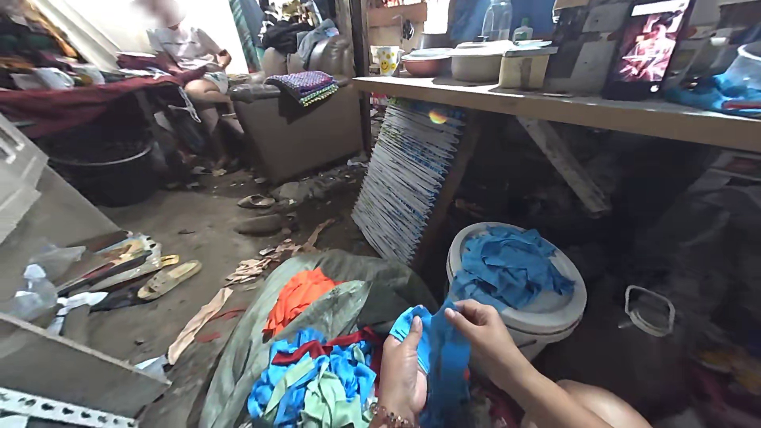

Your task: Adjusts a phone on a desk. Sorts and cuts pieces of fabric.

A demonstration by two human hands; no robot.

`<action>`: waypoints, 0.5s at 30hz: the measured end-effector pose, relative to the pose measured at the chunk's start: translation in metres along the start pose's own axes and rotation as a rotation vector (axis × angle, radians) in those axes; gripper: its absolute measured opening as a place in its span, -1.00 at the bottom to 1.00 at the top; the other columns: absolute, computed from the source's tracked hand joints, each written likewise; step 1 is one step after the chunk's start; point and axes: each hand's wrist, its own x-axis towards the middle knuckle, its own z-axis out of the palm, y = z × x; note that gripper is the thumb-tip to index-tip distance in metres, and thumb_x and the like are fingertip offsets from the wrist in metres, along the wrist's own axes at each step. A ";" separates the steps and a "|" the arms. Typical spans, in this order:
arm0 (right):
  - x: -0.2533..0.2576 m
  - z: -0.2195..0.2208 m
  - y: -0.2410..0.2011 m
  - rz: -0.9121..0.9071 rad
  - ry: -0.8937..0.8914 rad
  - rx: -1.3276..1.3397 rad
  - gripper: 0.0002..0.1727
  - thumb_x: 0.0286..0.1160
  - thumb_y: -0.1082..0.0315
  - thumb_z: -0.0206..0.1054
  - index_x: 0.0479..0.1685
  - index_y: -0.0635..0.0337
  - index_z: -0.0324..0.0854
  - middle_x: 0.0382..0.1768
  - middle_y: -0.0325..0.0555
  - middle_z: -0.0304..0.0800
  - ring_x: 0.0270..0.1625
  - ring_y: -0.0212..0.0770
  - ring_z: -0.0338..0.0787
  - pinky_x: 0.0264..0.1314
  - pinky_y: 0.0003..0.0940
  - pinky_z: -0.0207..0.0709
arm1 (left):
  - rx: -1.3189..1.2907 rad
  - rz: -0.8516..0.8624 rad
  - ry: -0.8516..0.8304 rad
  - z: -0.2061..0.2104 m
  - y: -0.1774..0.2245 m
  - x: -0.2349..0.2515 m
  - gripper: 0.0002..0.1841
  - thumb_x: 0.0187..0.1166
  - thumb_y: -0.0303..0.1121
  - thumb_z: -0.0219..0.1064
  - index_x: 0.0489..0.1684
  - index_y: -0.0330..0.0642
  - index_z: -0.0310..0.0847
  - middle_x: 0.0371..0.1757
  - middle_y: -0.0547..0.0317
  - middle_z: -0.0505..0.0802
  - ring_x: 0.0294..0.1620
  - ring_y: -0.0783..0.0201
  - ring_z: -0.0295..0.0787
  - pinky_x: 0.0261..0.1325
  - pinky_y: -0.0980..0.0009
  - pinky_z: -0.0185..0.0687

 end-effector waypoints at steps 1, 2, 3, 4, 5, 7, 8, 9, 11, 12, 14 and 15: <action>-0.002 0.002 -0.005 -0.026 -0.053 0.086 -0.83 0.51 0.44 0.36 -0.07 0.34 0.77 -0.21 -0.17 0.85 -0.18 -0.43 0.81 -0.01 -0.48 0.71 | 0.027 0.010 0.006 -0.001 0.000 0.000 -0.73 0.71 -0.51 0.23 0.27 -0.45 0.51 0.01 -0.11 0.82 -0.04 0.19 0.83 0.09 0.26 0.78; -0.004 0.003 -0.010 -0.028 -0.133 0.198 -0.83 0.48 0.49 0.35 -0.04 0.33 0.75 -0.22 -0.20 0.87 -0.17 -0.42 0.83 0.00 -0.46 0.74 | 0.044 0.020 0.004 -0.002 0.000 0.000 -0.75 0.70 -0.50 0.25 0.22 -0.46 0.53 -0.07 -0.10 0.84 -0.11 0.20 0.85 0.02 0.27 0.81; -0.005 0.005 -0.013 -0.020 -0.216 0.289 -0.83 0.48 0.51 0.34 -0.03 0.30 0.74 -0.22 -0.22 0.87 -0.16 -0.41 0.84 0.01 -0.42 0.75 | 0.043 0.036 -0.027 -0.003 -0.001 -0.001 -0.78 0.73 -0.50 0.21 0.20 -0.44 0.51 -0.15 -0.05 0.86 -0.19 0.24 0.86 -0.06 0.30 0.83; -0.005 0.007 -0.015 -0.011 -0.280 0.343 -0.84 0.49 0.51 0.33 -0.04 0.27 0.74 -0.22 -0.26 0.87 -0.16 -0.40 0.84 0.01 -0.40 0.76 | 0.013 0.063 -0.077 -0.005 -0.003 -0.002 -0.82 0.74 -0.54 0.12 0.17 -0.43 0.49 -0.21 0.00 0.86 -0.23 0.28 0.86 -0.11 0.33 0.83; -0.005 0.010 -0.014 0.000 -0.310 0.368 -0.86 0.51 0.51 0.33 -0.06 0.25 0.73 -0.23 -0.27 0.87 -0.16 -0.40 0.85 0.01 -0.39 0.76 | -0.027 0.091 -0.113 -0.006 -0.005 -0.003 -0.81 0.72 -0.59 0.03 0.12 -0.41 0.49 -0.26 0.03 0.86 -0.26 0.31 0.86 -0.14 0.35 0.83; -0.002 0.017 -0.009 0.034 -0.260 0.344 -0.89 0.53 0.49 0.33 -0.10 0.27 0.73 -0.27 -0.25 0.85 -0.19 -0.40 0.83 -0.01 -0.40 0.75 | -0.046 0.097 -0.079 -0.002 -0.004 -0.007 -0.79 0.74 -0.61 -0.03 0.07 -0.39 0.53 -0.26 0.04 0.86 -0.24 0.30 0.86 -0.10 0.34 0.83; 0.000 0.020 -0.006 0.052 -0.207 0.307 -0.90 0.53 0.49 0.33 -0.11 0.30 0.72 -0.28 -0.23 0.84 -0.21 -0.40 0.82 -0.01 -0.41 0.74 | -0.014 0.096 -0.038 0.001 -0.003 -0.007 -0.79 0.73 -0.64 -0.01 0.08 -0.41 0.54 -0.22 0.02 0.84 -0.21 0.29 0.84 -0.07 0.34 0.81; 0.001 0.023 -0.004 0.063 -0.152 0.265 -0.91 0.52 0.49 0.35 -0.13 0.31 0.72 -0.30 -0.22 0.82 -0.22 -0.41 0.81 -0.03 -0.44 0.72 | 0.002 0.096 -0.021 0.002 -0.003 -0.007 -0.80 0.73 -0.63 0.01 0.09 -0.43 0.54 -0.18 0.01 0.83 -0.18 0.29 0.82 -0.02 0.35 0.80; 0.003 0.027 -0.002 0.060 -0.059 0.194 -0.91 0.48 0.49 0.39 -0.15 0.33 0.73 -0.30 -0.19 0.81 -0.22 -0.42 0.80 -0.05 -0.47 0.71 | -0.004 0.095 -0.023 0.003 -0.002 -0.007 -0.82 0.74 -0.63 0.03 0.10 -0.43 0.52 -0.14 0.00 0.81 -0.13 0.30 0.81 0.02 0.36 0.77; 0.003 0.029 -0.002 0.053 -0.029 0.172 -0.90 0.47 0.49 0.39 -0.14 0.33 0.72 -0.28 -0.17 0.81 -0.21 -0.42 0.80 -0.03 -0.47 0.70 | -0.017 0.093 -0.030 0.004 -0.002 -0.008 -0.82 0.76 -0.60 0.02 0.09 -0.41 0.52 -0.14 0.01 0.82 -0.13 0.31 0.81 0.01 0.38 0.77; 0.004 0.030 -0.003 0.041 -0.001 0.140 -0.87 0.48 0.48 0.37 -0.09 0.34 0.71 -0.23 -0.14 0.81 -0.16 -0.39 0.80 0.02 -0.45 0.70 | -0.046 0.071 -0.034 0.005 0.001 -0.011 -0.81 0.78 -0.56 0.00 0.08 -0.38 0.53 -0.19 0.05 0.83 -0.17 0.32 0.83 -0.04 0.38 0.78; 0.004 0.030 -0.003 0.035 0.005 0.124 -0.84 0.48 0.47 0.37 -0.04 0.34 0.70 -0.20 -0.12 0.81 -0.13 -0.37 0.80 0.04 -0.43 0.70 | -0.059 0.055 -0.033 0.006 0.003 -0.012 -0.80 0.80 -0.53 -0.02 0.07 -0.36 0.53 -0.22 0.06 0.83 -0.20 0.32 0.83 -0.07 0.38 0.79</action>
